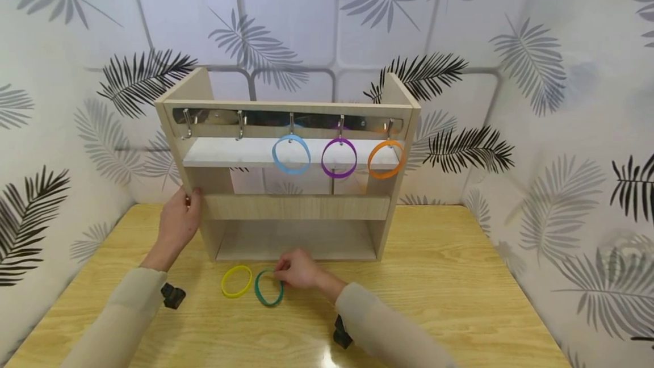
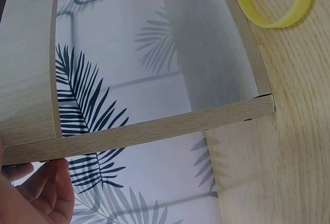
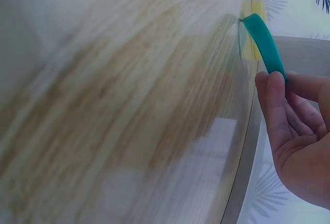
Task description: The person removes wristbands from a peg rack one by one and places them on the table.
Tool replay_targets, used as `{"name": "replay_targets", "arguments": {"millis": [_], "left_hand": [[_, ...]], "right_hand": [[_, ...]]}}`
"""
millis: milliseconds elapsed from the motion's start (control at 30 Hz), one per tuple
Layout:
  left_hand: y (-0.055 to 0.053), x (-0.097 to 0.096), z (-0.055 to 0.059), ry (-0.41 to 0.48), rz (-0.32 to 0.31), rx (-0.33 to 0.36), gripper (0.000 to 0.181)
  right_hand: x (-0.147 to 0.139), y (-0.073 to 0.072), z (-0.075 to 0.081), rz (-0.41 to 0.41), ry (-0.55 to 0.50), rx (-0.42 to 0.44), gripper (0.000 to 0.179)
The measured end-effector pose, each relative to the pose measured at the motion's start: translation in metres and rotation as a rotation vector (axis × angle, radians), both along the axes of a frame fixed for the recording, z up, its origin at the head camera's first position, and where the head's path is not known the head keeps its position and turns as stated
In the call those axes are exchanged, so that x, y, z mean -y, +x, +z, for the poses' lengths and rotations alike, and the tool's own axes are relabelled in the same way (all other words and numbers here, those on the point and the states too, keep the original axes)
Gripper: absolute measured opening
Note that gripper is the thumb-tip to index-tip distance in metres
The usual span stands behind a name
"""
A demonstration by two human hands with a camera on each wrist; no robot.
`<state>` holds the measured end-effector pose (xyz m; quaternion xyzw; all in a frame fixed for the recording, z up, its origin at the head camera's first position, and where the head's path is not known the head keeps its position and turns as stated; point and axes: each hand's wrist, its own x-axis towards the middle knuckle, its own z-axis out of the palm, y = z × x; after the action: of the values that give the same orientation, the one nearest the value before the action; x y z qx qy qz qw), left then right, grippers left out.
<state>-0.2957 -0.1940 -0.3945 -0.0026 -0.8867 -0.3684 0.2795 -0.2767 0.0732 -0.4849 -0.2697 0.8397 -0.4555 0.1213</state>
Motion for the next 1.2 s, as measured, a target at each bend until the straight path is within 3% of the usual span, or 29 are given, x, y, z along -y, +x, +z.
{"name": "replay_targets", "arguments": {"millis": [600, 833, 1033, 1200], "left_hand": [[0.000, 0.000, -0.001, -0.001, 0.000, -0.010, 0.047], [0.001, -0.001, 0.000, -0.002, 0.003, 0.001, 0.047], [0.000, -0.001, 0.000, -0.001, 0.000, 0.010, 0.047], [0.000, 0.000, 0.000, -0.009, 0.007, 0.007, 0.047]], "right_hand": [[-0.009, -0.003, -0.005, -0.023, 0.066, -0.035, 0.006], [-0.018, -0.005, -0.006, -0.015, 0.043, -0.011, 0.008], [-0.028, -0.005, 0.001, -0.019, 0.003, 0.005, 0.014], [-0.036, -0.003, 0.012, -0.006, -0.005, -0.050, 0.013]]}}
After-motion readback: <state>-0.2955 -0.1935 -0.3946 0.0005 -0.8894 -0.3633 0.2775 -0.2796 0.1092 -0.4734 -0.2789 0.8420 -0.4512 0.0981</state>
